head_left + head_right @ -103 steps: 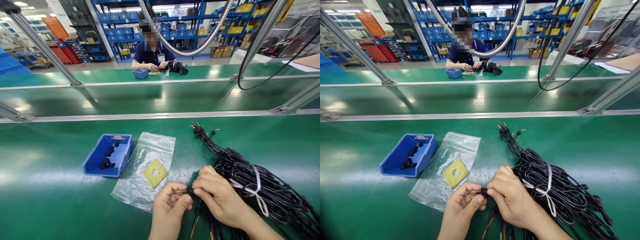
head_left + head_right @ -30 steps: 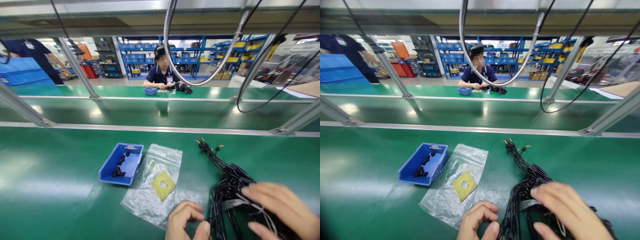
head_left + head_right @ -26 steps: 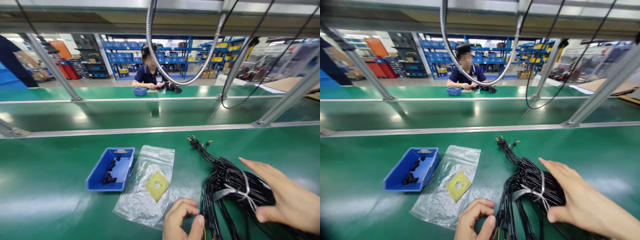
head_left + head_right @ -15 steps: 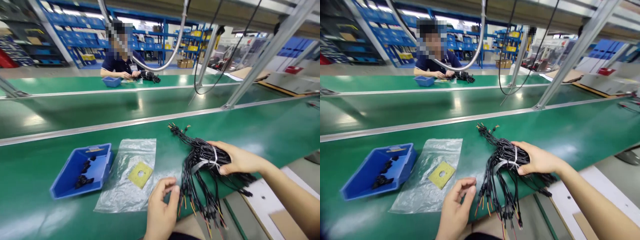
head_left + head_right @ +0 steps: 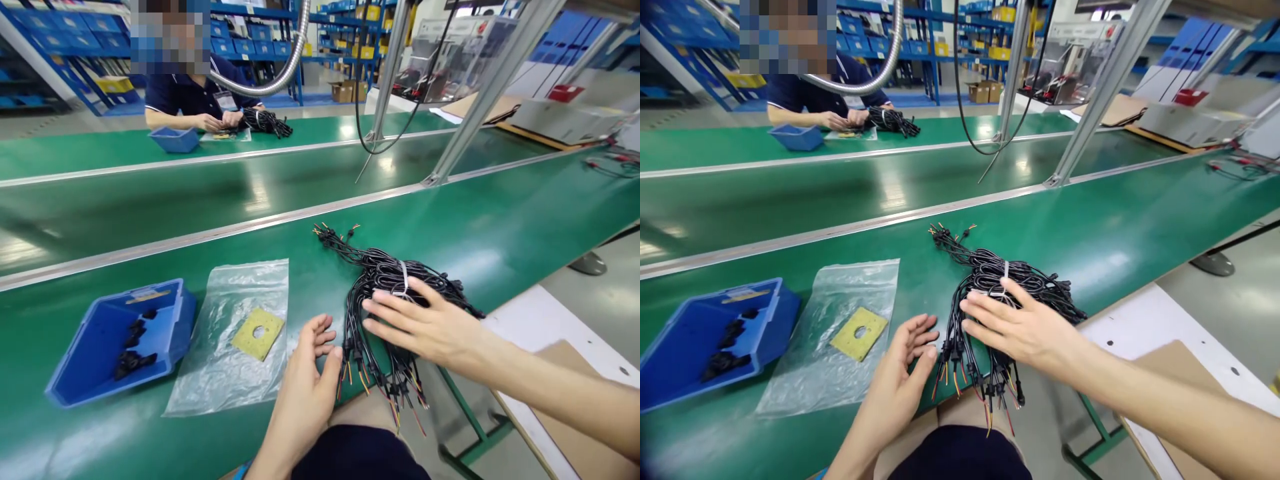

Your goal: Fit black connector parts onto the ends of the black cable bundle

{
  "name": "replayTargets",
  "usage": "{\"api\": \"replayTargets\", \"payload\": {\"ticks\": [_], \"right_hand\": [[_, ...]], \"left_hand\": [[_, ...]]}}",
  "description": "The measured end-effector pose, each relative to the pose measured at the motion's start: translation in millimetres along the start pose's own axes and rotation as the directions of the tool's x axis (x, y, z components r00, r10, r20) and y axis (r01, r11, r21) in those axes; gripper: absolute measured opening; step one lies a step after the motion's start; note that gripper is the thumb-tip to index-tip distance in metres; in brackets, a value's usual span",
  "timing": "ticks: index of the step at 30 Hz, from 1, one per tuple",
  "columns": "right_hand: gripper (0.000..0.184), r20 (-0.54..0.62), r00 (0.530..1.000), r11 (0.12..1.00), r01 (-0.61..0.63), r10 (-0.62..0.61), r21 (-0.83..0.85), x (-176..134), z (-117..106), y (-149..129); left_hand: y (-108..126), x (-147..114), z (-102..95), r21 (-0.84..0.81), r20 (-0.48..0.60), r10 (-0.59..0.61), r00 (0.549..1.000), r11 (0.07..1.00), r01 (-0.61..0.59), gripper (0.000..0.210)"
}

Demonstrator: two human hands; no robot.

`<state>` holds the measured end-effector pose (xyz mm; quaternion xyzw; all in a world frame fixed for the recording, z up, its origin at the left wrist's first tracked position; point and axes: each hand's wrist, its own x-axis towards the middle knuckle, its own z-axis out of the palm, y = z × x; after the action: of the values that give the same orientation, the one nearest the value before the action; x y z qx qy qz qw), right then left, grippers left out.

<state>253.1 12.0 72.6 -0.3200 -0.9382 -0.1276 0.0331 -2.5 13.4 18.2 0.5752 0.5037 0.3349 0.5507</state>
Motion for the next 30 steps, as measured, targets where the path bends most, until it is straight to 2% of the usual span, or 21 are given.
{"api": "replayTargets", "payload": {"ticks": [4,7,11,14,17,19,21,26,30], "right_hand": [[0.047,-0.001,0.991,0.976,0.130,-0.132,0.177,33.5,38.5,-1.3],[0.038,0.005,0.986,0.952,0.160,-0.167,0.260,58.4,51.0,3.3],[0.020,0.021,0.993,0.906,0.095,-0.113,0.414,75.3,40.5,9.4],[0.007,0.016,0.999,0.821,-0.045,0.043,0.569,74.6,22.1,30.5],[0.016,0.038,0.972,0.635,-0.181,0.232,0.751,67.1,3.7,69.6],[0.025,0.076,0.960,0.475,-0.201,0.268,0.857,61.8,-5.3,96.0],[0.033,0.112,0.960,0.325,-0.195,0.255,0.925,58.9,-9.8,115.1],[0.048,0.146,0.965,0.035,-0.157,0.217,0.987,63.2,-4.6,129.5],[0.046,0.140,0.964,-0.119,-0.115,0.227,0.986,65.0,1.6,131.4]], "left_hand": [[5.6,3.2,4.3,-0.046,0.076,-0.050,0.996,0.997,0.054,0.055],[1.2,4.0,6.1,-0.197,0.026,-0.087,0.996,0.976,0.090,0.062],[-2.9,6.5,4.0,-0.462,-0.161,-0.158,0.974,0.884,0.067,0.062],[0.6,10.1,-1.2,-0.682,-0.245,-0.251,0.937,0.731,0.017,0.057],[2.8,12.2,-5.7,-0.773,-0.225,-0.280,0.933,0.635,0.004,0.057],[0.2,12.7,-6.7,-0.765,-0.235,-0.261,0.936,0.644,-0.012,0.053],[-5.5,13.2,-6.8,-0.760,-0.255,-0.249,0.934,0.649,-0.034,0.046],[-23.5,16.9,-9.0,-0.781,-0.232,-0.223,0.947,0.623,-0.045,0.043],[-32.7,19.9,-10.2,-0.771,-0.228,-0.196,0.954,0.635,-0.053,0.042]]}}
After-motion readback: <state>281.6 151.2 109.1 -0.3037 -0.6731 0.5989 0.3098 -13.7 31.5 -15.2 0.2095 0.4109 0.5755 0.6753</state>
